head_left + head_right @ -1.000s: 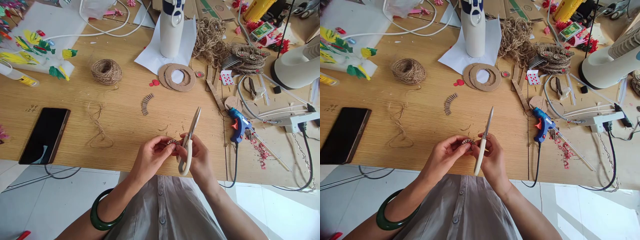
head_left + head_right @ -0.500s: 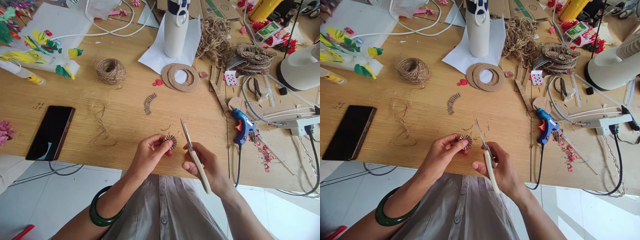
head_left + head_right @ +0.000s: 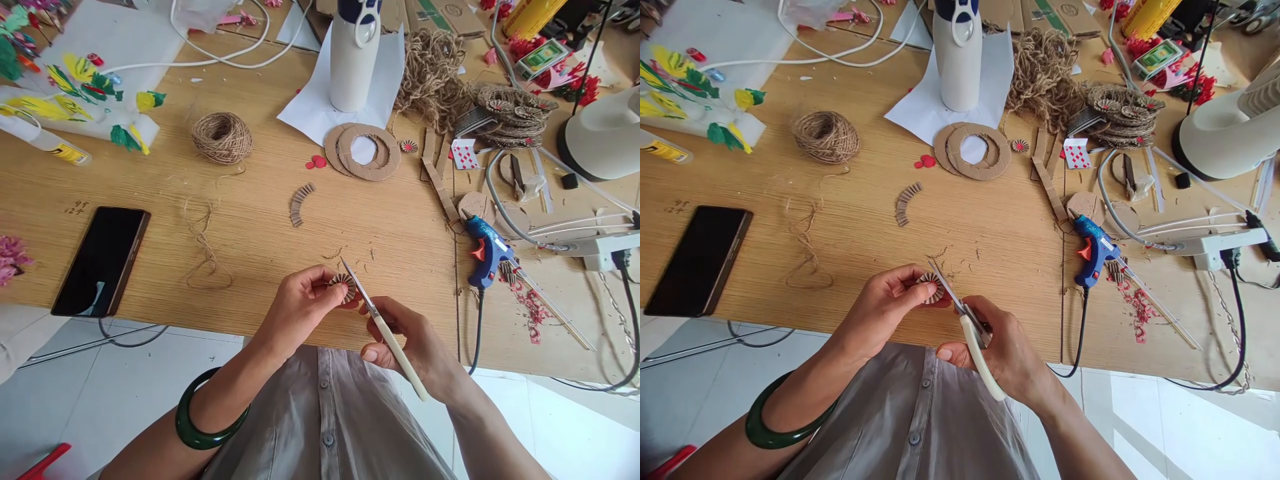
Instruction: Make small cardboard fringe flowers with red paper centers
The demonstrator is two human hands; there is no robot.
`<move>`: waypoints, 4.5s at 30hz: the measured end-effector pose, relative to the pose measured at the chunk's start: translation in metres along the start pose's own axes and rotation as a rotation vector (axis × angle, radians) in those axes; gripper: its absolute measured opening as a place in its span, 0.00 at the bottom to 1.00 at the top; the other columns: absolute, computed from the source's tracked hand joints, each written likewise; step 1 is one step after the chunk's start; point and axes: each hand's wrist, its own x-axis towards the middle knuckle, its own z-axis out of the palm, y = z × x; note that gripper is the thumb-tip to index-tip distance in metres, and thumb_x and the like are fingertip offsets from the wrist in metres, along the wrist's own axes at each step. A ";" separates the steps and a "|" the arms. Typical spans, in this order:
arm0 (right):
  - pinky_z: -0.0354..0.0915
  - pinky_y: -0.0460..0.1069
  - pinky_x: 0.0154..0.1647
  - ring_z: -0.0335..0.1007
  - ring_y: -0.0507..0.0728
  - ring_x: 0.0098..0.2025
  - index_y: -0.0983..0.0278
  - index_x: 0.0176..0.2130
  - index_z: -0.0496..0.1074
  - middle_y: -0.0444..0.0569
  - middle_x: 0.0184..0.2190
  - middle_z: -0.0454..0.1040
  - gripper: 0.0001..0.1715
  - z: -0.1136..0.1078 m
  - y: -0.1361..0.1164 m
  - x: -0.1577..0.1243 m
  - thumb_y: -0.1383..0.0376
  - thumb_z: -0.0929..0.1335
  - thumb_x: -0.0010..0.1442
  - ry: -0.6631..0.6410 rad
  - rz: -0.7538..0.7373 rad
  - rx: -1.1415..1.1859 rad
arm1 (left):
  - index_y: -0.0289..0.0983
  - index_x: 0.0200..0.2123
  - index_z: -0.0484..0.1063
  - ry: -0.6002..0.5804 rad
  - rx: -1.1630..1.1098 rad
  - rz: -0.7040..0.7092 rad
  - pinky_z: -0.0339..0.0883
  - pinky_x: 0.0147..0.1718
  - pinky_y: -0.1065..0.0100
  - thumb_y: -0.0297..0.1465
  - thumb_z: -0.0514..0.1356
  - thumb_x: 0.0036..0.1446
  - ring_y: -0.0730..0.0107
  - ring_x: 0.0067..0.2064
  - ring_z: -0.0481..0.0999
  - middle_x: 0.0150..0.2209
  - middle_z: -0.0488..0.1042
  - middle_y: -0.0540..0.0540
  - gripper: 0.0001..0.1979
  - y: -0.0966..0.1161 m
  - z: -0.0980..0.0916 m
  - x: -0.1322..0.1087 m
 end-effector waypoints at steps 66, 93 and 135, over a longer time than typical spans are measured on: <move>0.50 0.49 0.28 0.49 0.51 0.28 0.65 0.41 0.72 0.39 0.25 0.58 0.31 -0.002 0.006 -0.003 0.44 0.74 0.52 -0.063 0.024 -0.011 | 0.33 0.31 0.78 -0.277 0.068 -0.177 0.75 0.36 0.71 0.28 0.63 0.55 0.69 0.33 0.81 0.29 0.80 0.47 0.04 0.009 -0.017 0.006; 0.45 0.49 0.24 0.46 0.50 0.25 0.68 0.37 0.74 0.38 0.20 0.55 0.28 -0.001 0.018 -0.004 0.47 0.75 0.51 0.067 0.007 -0.109 | 0.35 0.34 0.76 -0.241 0.101 -0.122 0.76 0.32 0.71 0.35 0.65 0.58 0.72 0.27 0.79 0.24 0.77 0.49 0.09 0.003 -0.024 0.004; 0.69 0.49 0.32 0.69 0.52 0.29 0.62 0.45 0.67 0.44 0.31 0.72 0.22 0.028 -0.017 0.056 0.55 0.74 0.55 0.443 -0.217 0.366 | 0.37 0.44 0.79 0.132 -0.201 0.159 0.72 0.52 0.63 0.37 0.63 0.60 0.60 0.51 0.78 0.48 0.80 0.43 0.12 -0.017 0.014 0.007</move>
